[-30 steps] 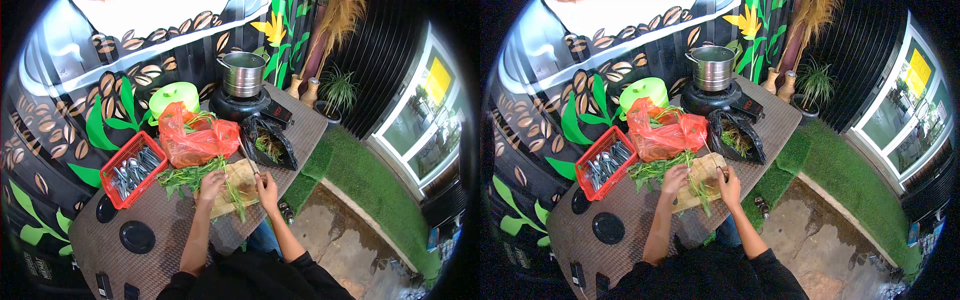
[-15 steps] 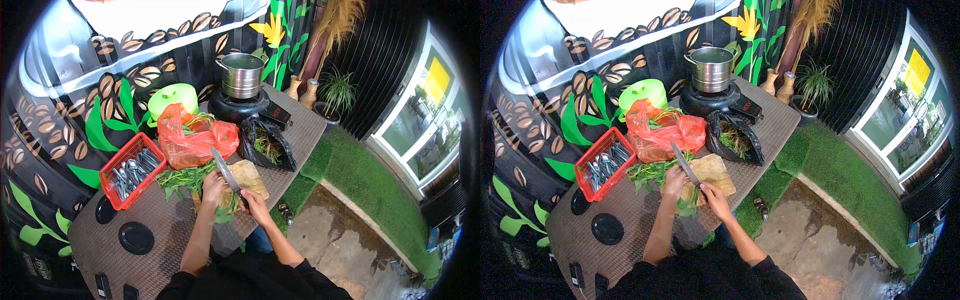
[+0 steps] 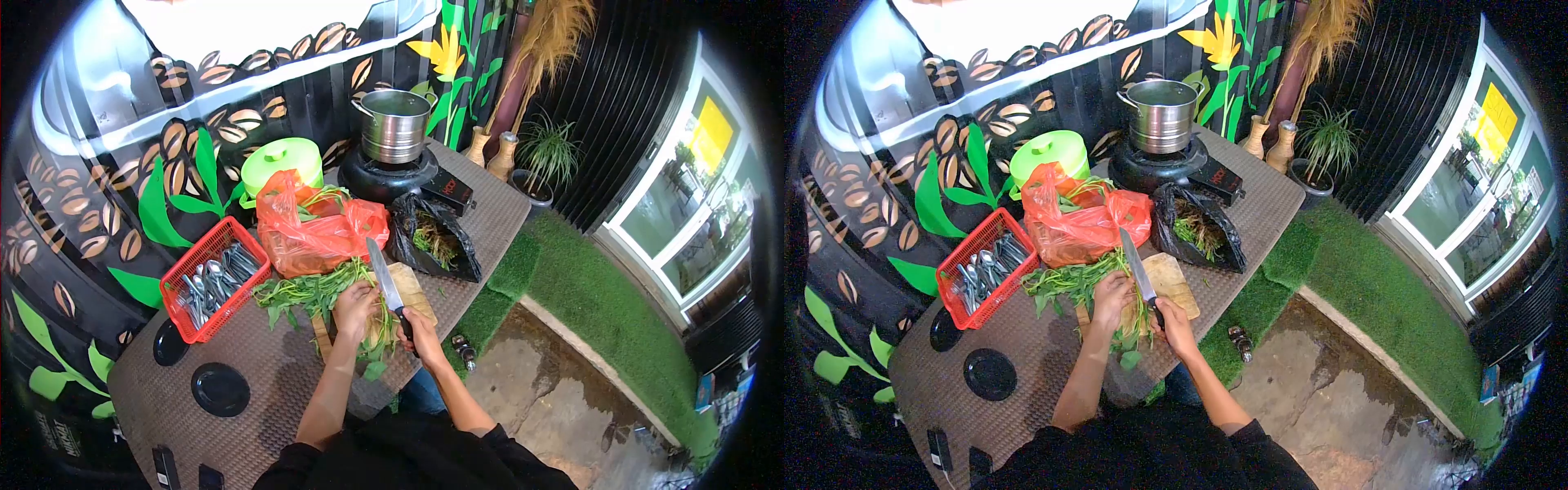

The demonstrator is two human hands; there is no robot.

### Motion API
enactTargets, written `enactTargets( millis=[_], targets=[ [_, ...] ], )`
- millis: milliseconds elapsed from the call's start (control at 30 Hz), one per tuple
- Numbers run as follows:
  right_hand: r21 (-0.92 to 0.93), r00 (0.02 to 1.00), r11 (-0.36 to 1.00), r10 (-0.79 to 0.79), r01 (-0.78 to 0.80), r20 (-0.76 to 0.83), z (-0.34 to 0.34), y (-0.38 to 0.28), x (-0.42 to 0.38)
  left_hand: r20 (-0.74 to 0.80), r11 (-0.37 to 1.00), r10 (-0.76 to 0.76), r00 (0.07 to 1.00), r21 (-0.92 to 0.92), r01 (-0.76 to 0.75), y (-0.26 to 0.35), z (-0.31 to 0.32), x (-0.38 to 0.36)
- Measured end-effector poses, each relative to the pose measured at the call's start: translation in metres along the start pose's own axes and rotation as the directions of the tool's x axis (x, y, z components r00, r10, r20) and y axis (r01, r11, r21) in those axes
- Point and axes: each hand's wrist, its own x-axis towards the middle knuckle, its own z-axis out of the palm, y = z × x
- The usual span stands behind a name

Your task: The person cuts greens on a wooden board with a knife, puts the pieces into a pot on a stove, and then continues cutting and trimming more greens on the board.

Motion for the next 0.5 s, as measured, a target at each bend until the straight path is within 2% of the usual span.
enactTargets(
  millis=[133,233,333,400,433,500],
  targets=[
    [-0.017,0.999,1.000,0.003,-0.003,-0.052,-0.008,0.018,0.007,0.025,0.998,-0.055,0.998,-0.003,0.055,-0.006,0.000,0.003],
    [0.041,0.996,0.996,0.084,-0.082,-0.029,-0.008,0.016,0.006,0.052,0.995,-0.074,0.996,-0.066,0.077,-0.005,0.006,0.000],
    [0.053,0.992,0.992,0.116,-0.113,-0.059,-0.007,0.013,0.006,0.012,0.992,-0.084,0.996,-0.088,0.085,-0.009,0.007,-0.004],
    [-0.033,0.996,0.998,0.052,-0.054,-0.078,-0.010,0.018,0.010,0.064,0.972,-0.176,0.982,-0.149,0.184,-0.012,0.005,-0.005],
    [-0.033,0.996,0.998,0.051,-0.054,-0.078,-0.011,0.021,0.012,0.065,0.972,-0.176,0.982,-0.149,0.184,-0.011,0.005,-0.006],
    [-0.133,0.993,0.989,-0.083,0.071,-0.084,-0.012,0.025,0.013,0.068,0.938,-0.237,0.969,-0.245,0.247,-0.010,0.005,-0.010]
  ],
)
